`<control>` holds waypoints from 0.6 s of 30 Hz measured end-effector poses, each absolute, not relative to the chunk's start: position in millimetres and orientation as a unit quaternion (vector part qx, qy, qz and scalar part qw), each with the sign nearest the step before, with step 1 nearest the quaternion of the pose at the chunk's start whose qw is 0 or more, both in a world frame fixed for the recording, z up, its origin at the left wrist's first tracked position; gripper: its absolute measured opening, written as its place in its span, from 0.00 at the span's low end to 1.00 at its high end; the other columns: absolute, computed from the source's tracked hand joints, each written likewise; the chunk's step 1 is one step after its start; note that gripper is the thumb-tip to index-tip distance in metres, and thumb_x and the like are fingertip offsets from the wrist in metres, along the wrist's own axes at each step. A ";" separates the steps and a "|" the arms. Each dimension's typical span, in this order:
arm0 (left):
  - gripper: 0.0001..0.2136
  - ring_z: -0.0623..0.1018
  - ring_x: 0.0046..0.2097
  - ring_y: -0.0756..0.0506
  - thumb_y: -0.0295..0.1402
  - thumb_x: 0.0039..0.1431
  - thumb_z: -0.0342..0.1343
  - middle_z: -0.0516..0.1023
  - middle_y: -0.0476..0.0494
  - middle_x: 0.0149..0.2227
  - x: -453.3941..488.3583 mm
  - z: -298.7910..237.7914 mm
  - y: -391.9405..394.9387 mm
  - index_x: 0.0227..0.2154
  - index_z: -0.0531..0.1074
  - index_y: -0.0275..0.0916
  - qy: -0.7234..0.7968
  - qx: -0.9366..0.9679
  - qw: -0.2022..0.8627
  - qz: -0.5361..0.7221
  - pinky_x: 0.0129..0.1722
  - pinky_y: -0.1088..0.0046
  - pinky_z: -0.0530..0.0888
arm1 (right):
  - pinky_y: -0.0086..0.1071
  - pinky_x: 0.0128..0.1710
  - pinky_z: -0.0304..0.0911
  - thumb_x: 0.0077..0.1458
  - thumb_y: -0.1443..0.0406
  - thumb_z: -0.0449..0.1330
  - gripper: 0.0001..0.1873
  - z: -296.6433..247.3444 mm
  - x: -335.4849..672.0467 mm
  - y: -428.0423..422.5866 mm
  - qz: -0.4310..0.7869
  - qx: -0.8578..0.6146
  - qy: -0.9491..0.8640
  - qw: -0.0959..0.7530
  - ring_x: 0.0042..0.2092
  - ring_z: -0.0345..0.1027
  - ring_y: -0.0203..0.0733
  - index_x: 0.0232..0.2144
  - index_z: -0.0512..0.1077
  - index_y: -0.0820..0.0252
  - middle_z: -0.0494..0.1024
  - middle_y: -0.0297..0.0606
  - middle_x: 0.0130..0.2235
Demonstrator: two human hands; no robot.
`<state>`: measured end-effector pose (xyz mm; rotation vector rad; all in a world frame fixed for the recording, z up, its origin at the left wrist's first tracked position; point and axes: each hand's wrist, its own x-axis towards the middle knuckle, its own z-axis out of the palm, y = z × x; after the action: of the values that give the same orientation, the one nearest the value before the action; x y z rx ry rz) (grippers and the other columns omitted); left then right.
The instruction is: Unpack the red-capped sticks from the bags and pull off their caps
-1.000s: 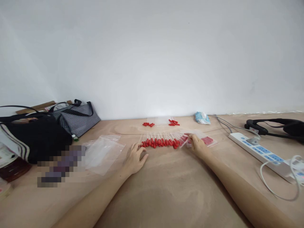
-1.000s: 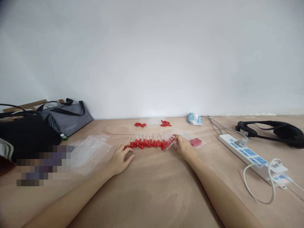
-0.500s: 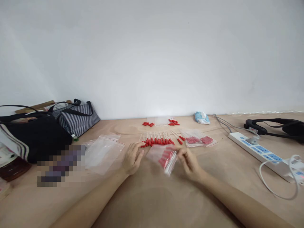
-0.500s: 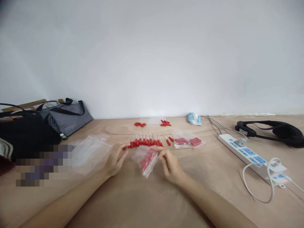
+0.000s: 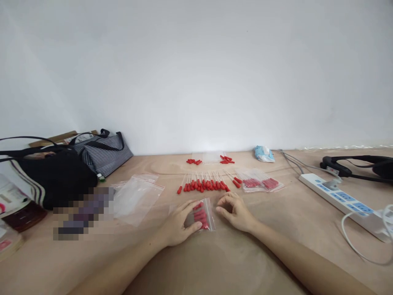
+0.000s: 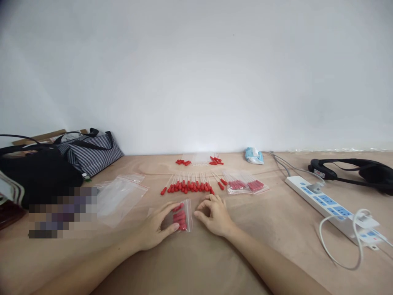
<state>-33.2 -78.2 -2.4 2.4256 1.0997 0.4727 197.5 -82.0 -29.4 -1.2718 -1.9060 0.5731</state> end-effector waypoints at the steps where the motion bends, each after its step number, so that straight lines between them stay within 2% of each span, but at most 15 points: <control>1: 0.23 0.63 0.54 0.41 0.41 0.55 0.49 0.62 0.41 0.54 -30.6 -3.4 -80.6 0.53 0.57 0.42 0.407 0.869 0.211 0.185 0.53 0.61 0.62 | 0.43 0.44 0.52 0.49 0.56 0.56 0.11 -28.3 197.1 -84.3 0.210 -0.521 -0.748 0.352 0.43 0.60 0.45 0.27 0.69 0.57 0.69 0.39 0.37; 5: 0.21 0.65 0.52 0.41 0.40 0.54 0.50 0.62 0.40 0.52 -20.5 -4.8 -86.2 0.51 0.59 0.40 0.422 0.862 0.205 0.193 0.51 0.61 0.64 | 0.46 0.44 0.48 0.44 0.53 0.59 0.12 -21.1 188.5 -93.6 0.208 -0.554 -0.756 0.281 0.47 0.58 0.48 0.25 0.71 0.54 0.69 0.38 0.40; 9: 0.21 0.65 0.51 0.42 0.38 0.53 0.51 0.63 0.40 0.50 -16.5 -6.1 -84.6 0.49 0.60 0.39 0.410 0.869 0.195 0.195 0.50 0.62 0.65 | 0.42 0.43 0.48 0.45 0.57 0.59 0.09 -20.3 178.5 -95.5 0.224 -0.573 -0.729 0.300 0.45 0.59 0.45 0.24 0.70 0.56 0.70 0.36 0.39; 14: 0.17 0.66 0.50 0.43 0.34 0.56 0.49 0.64 0.40 0.49 -13.3 -4.7 -69.5 0.49 0.61 0.40 0.360 0.898 0.130 0.217 0.48 0.62 0.66 | 0.40 0.41 0.48 0.45 0.60 0.59 0.08 -26.5 175.0 -94.4 0.236 -0.585 -0.705 0.324 0.39 0.61 0.42 0.20 0.67 0.58 0.71 0.33 0.31; 18: 0.11 0.67 0.48 0.45 0.25 0.57 0.45 0.69 0.43 0.45 -3.1 -3.1 -45.9 0.37 0.71 0.41 0.228 0.948 0.016 0.220 0.48 0.63 0.65 | 0.40 0.41 0.48 0.45 0.59 0.59 0.11 -28.4 174.8 -95.9 0.244 -0.579 -0.702 0.334 0.38 0.61 0.41 0.19 0.66 0.59 0.72 0.33 0.30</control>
<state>-3.1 -45.9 -3.1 2.9485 0.7084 0.6841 174.8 -95.9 -28.4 -1.5121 -1.8329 0.6376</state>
